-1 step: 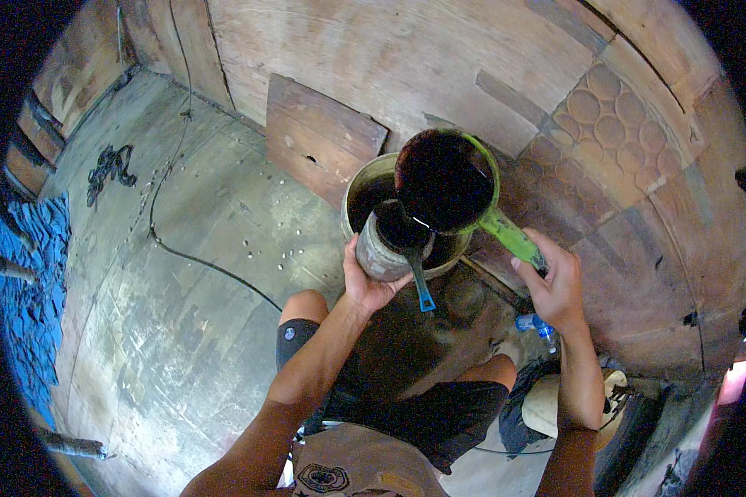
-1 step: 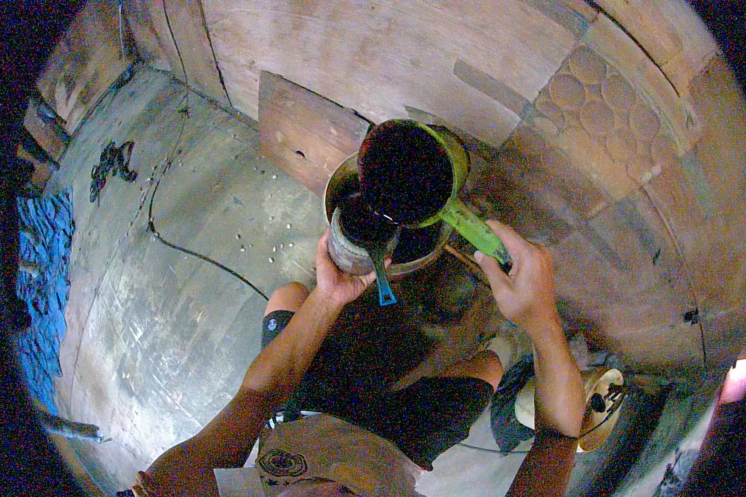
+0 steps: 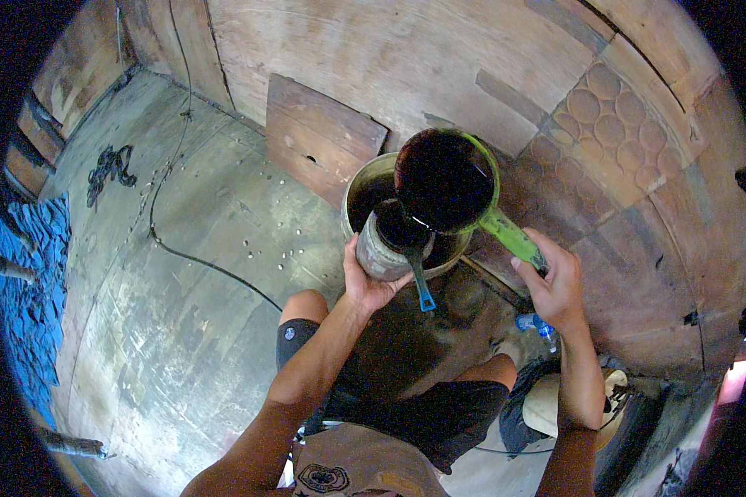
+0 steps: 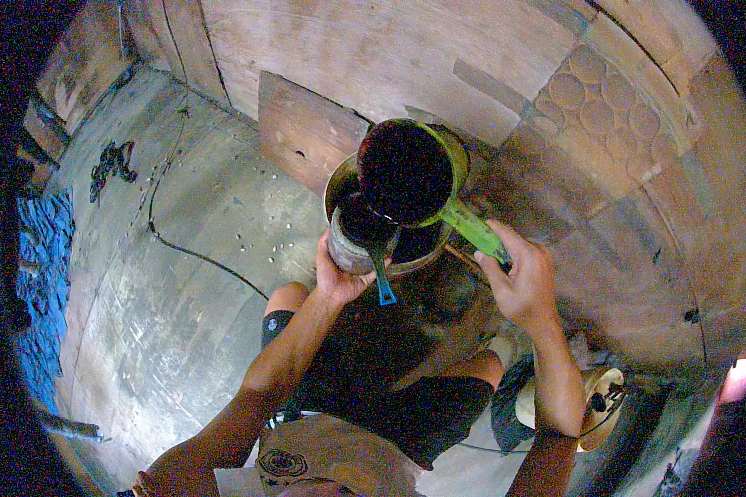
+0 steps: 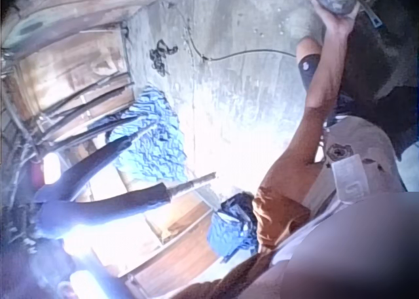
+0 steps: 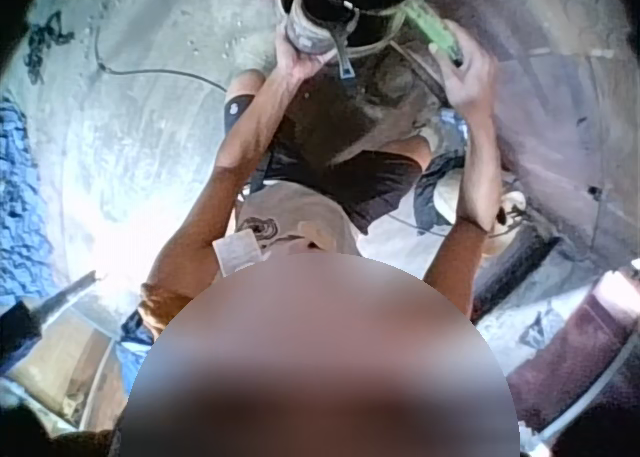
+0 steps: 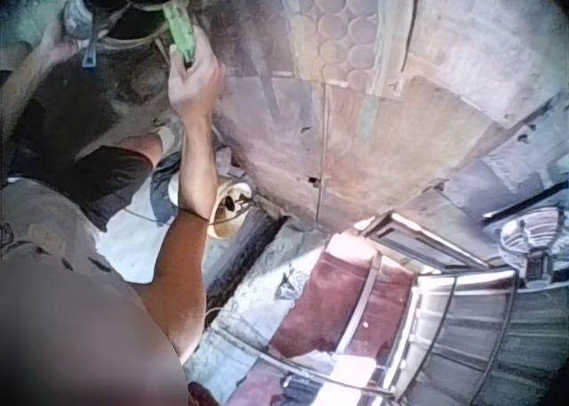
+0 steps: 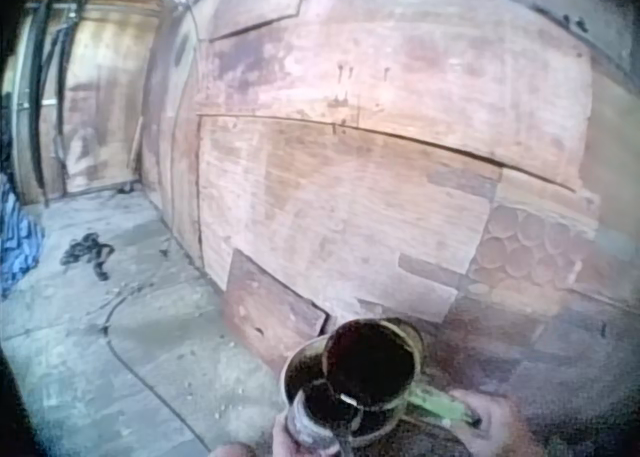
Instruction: The person repeatedly sprays a dark liquid onto pairs of jeans mounted on leg-shaped forms using a handheld spray gun. They remove each pair, place it on a pile, and mount a new pair before continuing to spray. The person refills the spray gun from a bucket during the process.
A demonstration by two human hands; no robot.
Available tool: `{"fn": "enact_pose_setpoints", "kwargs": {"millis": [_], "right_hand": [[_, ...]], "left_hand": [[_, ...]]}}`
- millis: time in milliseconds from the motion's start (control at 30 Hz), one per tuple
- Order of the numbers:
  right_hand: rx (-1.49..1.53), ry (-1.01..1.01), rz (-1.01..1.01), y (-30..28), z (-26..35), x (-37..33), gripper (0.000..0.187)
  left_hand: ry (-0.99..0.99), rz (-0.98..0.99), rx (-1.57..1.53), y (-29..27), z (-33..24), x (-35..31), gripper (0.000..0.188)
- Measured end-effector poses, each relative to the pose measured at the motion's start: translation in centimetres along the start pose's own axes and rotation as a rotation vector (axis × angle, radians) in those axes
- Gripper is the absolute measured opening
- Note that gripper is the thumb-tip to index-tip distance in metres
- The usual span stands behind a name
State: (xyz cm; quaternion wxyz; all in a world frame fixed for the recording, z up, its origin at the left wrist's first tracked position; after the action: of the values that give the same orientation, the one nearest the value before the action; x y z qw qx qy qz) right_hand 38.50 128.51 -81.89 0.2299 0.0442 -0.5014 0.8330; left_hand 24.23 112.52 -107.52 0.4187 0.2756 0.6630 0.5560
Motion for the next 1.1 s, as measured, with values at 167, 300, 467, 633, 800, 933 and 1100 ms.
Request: {"fn": "enact_pose_setpoints", "kwargs": {"millis": [167, 300, 467, 633, 800, 933, 1100], "right_hand": [[-0.032, -0.063, -0.025, -0.2, 0.9, -0.1, 0.041], [-0.037, -0.072, -0.025, 0.0, 0.8, 0.0, 0.04], [-0.101, -0.102, -0.032, -0.2, 1.1, -0.4, 0.041], [-0.074, -0.049, -0.017, -0.1, 0.9, -0.5, 0.041], [-0.06, -0.122, -0.06, -0.4, 1.8, -0.4, 0.04], [-0.077, -0.026, -0.02, -0.4, 1.6, -0.5, 0.039], [-0.056, -0.063, -0.032, -0.5, 2.0, -0.4, 0.039]], "left_hand": [[-0.002, 0.012, -0.001, -0.1, 0.0, 0.2, 0.079], [-0.002, 0.011, 0.0, 0.0, 0.0, 0.2, 0.08], [-0.013, -0.023, -0.05, 0.0, 0.1, 0.0, 0.077], [-0.017, -0.009, -0.068, -0.1, 0.2, 0.0, 0.076], [-0.012, 0.021, -0.016, 0.0, 0.3, 0.0, 0.078], [-0.008, 0.02, -0.017, 0.3, 0.4, -0.2, 0.077], [0.006, 0.007, -0.007, 0.3, 0.3, -0.2, 0.076]]}}
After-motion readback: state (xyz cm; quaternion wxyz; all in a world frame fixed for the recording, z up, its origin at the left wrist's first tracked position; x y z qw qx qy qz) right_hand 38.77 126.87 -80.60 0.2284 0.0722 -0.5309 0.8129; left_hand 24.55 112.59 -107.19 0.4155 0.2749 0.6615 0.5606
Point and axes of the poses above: each hand's wrist, its own x-axis towards the middle knuckle, its own y-axis out of the palm, z = x × y, the point moved 7 cm from there along x, towards the middle knuckle, and after that the axes turned 2 degrees about x, right-handed, at the moved point
